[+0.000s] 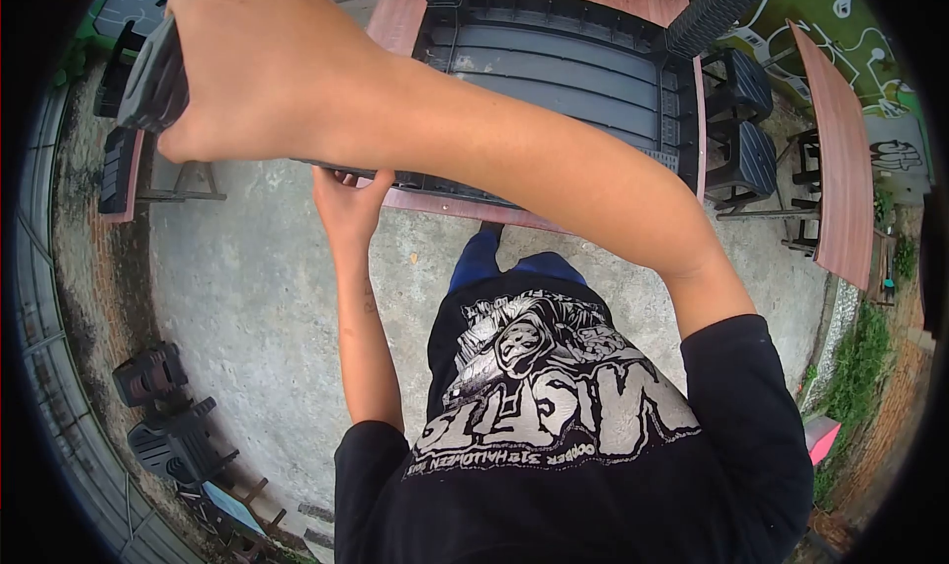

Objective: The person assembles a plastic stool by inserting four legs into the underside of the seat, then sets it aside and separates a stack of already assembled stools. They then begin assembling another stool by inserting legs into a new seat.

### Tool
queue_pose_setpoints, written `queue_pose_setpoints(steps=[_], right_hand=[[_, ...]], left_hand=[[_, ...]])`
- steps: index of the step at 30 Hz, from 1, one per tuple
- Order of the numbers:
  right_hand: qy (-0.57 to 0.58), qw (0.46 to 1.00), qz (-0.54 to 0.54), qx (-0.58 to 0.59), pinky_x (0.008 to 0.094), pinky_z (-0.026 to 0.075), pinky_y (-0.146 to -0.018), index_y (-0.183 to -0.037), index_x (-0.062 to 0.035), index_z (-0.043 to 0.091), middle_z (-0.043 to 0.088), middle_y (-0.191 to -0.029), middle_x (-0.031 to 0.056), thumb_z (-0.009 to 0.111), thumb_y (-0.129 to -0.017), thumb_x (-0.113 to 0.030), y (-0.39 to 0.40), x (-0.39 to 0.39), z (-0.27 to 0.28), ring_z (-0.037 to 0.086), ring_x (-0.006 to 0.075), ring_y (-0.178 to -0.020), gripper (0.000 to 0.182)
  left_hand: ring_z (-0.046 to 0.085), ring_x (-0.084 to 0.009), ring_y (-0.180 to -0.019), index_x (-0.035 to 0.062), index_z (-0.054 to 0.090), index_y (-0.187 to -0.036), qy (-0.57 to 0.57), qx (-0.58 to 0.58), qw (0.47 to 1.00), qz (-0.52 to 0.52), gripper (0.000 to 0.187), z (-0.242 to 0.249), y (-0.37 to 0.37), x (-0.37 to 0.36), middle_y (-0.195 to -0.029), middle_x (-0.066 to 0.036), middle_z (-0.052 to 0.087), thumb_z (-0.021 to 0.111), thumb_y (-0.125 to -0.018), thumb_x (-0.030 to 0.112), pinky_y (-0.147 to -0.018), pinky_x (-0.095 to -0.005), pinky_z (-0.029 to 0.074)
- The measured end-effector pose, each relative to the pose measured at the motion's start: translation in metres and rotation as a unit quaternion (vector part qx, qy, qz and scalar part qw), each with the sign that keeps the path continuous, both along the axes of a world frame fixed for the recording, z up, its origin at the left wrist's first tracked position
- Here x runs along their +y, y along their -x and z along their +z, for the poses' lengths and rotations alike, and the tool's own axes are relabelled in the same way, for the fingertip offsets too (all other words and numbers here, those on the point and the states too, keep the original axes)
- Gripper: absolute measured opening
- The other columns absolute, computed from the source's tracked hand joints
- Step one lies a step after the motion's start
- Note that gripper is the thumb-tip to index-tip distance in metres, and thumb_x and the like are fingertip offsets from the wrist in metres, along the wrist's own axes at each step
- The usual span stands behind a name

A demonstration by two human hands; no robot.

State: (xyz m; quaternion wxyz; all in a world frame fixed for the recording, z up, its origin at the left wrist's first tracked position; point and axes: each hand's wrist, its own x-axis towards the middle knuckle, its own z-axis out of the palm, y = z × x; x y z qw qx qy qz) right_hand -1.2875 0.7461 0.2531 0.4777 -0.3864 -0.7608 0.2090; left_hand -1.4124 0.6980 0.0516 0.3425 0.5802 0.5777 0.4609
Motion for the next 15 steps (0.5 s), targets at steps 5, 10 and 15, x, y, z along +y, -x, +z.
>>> queue_pose_setpoints(steps=[5,10,15], right_hand=[[0.006,1.000,0.007,-0.007,0.0444,0.057,-0.074,-0.099,0.0117,0.059,0.068,-0.081,0.0244,0.079,-0.061,-0.032,-0.003,0.008,0.000,0.069,0.0410,-0.080,0.061],[0.008,1.000,0.008,-0.009,0.0437,0.057,-0.077,-0.101,0.0117,0.060,0.069,-0.083,0.0231,0.080,-0.062,-0.035,-0.012,0.015,0.003,0.069,0.0401,-0.082,0.065],[0.017,1.000,0.012,-0.010,0.0431,0.057,-0.080,-0.103,0.0118,0.061,0.070,-0.084,0.0217,0.080,-0.062,-0.039,-0.023,0.014,0.000,0.070,0.0392,-0.084,0.068]], left_hand=[[0.063,-0.0202,-0.098,-0.0037,0.050,-0.119,-0.007,-0.011,0.999,0.037,0.061,0.009,-0.013,-0.008,-0.111,-0.014,0.061,0.084,-0.071,0.013,-0.081,-0.0331,0.054],[0.064,-0.0215,-0.101,-0.0047,0.050,-0.120,-0.003,0.003,0.999,0.038,0.062,0.015,-0.017,-0.006,-0.114,-0.015,0.062,0.084,-0.072,0.014,-0.082,-0.0344,0.054],[0.065,-0.0203,-0.097,-0.0041,0.052,-0.118,-0.019,0.022,0.999,0.034,0.057,0.016,-0.023,-0.003,-0.108,-0.015,0.065,0.083,-0.073,0.013,-0.083,-0.0325,0.053]])
